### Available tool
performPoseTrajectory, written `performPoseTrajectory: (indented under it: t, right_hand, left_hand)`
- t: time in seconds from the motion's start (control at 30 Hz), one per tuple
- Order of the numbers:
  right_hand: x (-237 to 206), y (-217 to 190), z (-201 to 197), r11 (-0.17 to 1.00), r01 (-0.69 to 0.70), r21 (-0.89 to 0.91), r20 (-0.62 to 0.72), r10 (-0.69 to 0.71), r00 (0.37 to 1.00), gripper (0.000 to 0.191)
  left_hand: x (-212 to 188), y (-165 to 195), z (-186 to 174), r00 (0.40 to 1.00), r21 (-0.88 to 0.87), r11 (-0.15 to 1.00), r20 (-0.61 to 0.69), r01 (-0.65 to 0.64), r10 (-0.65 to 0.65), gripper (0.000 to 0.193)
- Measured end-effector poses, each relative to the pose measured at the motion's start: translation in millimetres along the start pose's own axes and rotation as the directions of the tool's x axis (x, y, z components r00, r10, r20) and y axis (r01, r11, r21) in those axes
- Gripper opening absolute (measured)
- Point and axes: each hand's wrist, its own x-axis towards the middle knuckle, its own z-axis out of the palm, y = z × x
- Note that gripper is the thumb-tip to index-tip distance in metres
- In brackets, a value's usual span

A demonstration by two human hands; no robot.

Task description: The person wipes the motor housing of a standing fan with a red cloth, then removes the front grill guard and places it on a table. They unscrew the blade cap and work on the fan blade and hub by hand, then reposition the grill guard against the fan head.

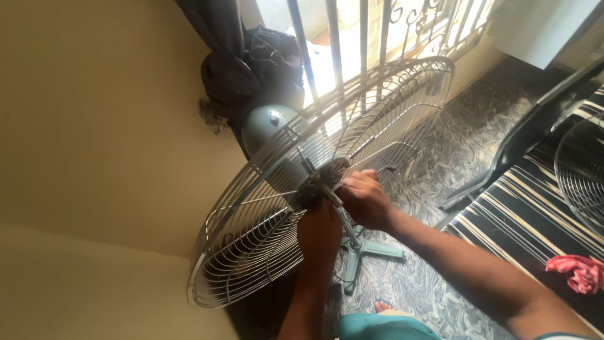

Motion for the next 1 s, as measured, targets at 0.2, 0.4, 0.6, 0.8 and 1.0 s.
performPoseTrajectory:
  t: [0.2, 0.4, 0.6, 0.8, 1.0]
  right_hand:
    - [-4.9, -10.0, 15.1, 0.965, -0.145, 0.218, -0.079, 0.166, 0.983, 0.006]
    - [-19.0, -1.8, 44.9, 0.996, -0.084, 0.036, -0.243, 0.091, 0.966, 0.01]
    - [-49.0, 1.4, 98.5, 0.741, -0.432, 0.515, -0.159, 0.577, 0.801, 0.031]
    - [-92.4, -24.8, 113.8, 0.473, -0.705, 0.528, -0.101, 0.86, 0.501, 0.035]
    - [-103.6, -33.5, 100.2, 0.373, -0.616, 0.693, -0.055, 0.88, 0.471, 0.034]
  left_hand:
    - [-2.2, -3.1, -9.7, 0.998, -0.128, 0.992, 0.063, -0.015, 0.024, 0.013]
    - [-6.9, -3.9, -38.8, 0.996, -0.167, 0.982, 0.006, -0.091, 0.093, 0.014]
    - [-9.6, 4.9, -76.5, 0.996, -0.254, 0.965, -0.066, -0.07, 0.055, 0.01]
    - [-1.3, 0.8, -113.4, 0.948, -0.256, 0.921, -0.207, -0.292, 0.243, 0.017]
    - [-5.6, -3.9, -109.7, 0.96, -0.255, 0.933, -0.191, -0.252, 0.207, 0.02]
